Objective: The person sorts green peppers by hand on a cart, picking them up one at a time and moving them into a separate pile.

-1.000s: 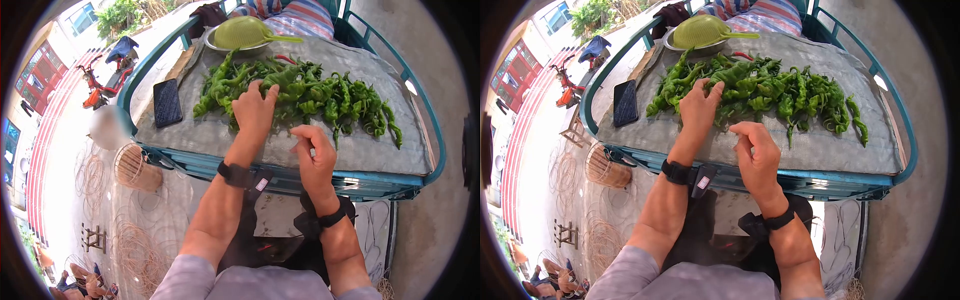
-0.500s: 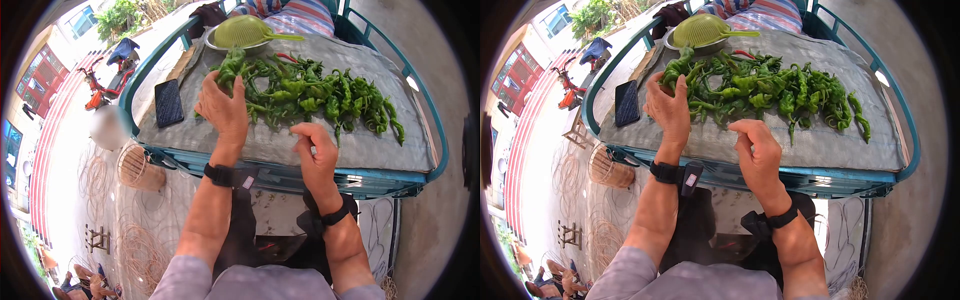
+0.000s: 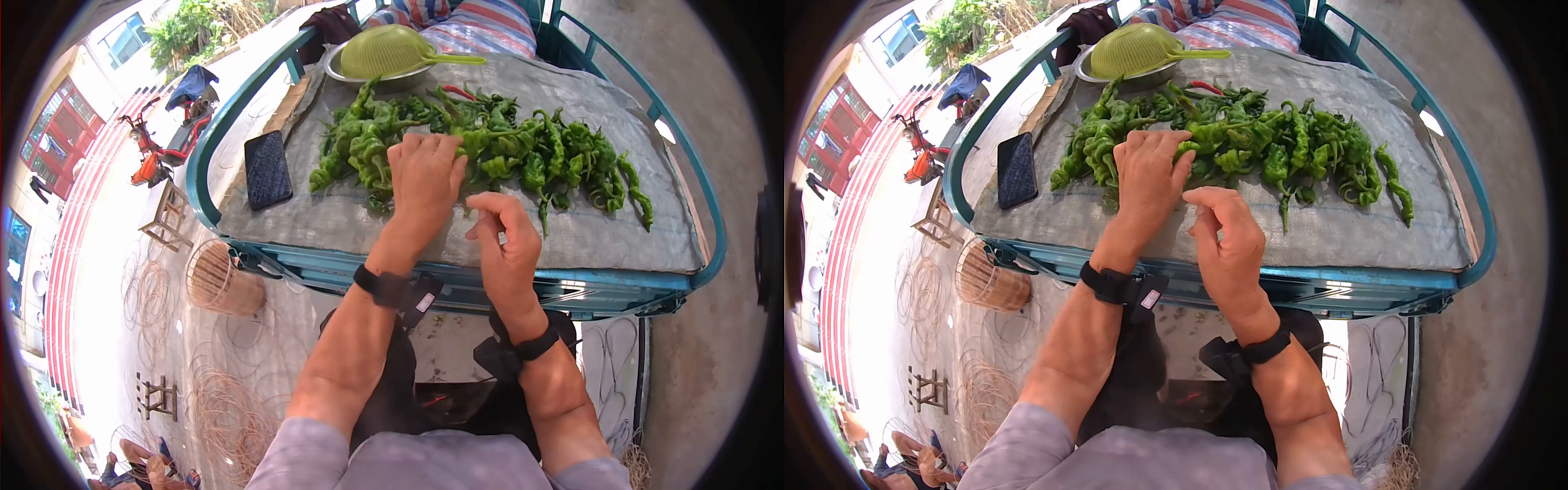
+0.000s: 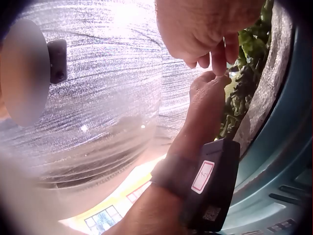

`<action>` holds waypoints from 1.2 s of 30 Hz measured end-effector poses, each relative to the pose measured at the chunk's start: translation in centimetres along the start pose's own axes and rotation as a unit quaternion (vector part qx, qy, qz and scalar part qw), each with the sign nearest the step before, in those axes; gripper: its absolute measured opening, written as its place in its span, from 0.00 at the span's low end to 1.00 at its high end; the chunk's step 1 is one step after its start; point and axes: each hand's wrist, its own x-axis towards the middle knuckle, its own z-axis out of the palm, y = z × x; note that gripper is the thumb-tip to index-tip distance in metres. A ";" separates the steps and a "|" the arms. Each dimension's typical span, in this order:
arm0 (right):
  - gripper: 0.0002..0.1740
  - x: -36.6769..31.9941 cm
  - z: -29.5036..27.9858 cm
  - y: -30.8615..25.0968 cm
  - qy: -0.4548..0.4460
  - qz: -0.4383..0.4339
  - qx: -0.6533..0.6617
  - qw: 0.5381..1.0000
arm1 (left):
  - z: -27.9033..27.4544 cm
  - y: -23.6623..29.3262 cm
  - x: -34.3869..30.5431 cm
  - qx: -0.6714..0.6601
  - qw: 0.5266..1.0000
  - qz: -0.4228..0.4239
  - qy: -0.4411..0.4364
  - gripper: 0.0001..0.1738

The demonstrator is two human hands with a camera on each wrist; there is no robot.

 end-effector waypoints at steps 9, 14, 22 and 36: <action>0.16 0.0 -1.1 -0.2 0.017 0.014 0.005 1.000 | 4.1 1.8 1.0 0.038 0.999 -0.002 -0.002 0.26; 0.15 0.0 -1.9 0.2 0.013 0.020 -0.005 1.000 | 3.7 2.7 2.0 0.030 0.994 -0.058 -0.088 0.19; 0.14 0.2 -2.2 0.0 -0.010 0.000 -0.004 1.000 | 3.6 1.5 1.9 -0.030 0.991 -0.080 0.101 0.13; 0.14 0.1 -1.6 -0.5 -0.038 0.009 -0.004 0.999 | -0.6 -2.5 0.9 -0.193 0.962 -0.177 0.080 0.05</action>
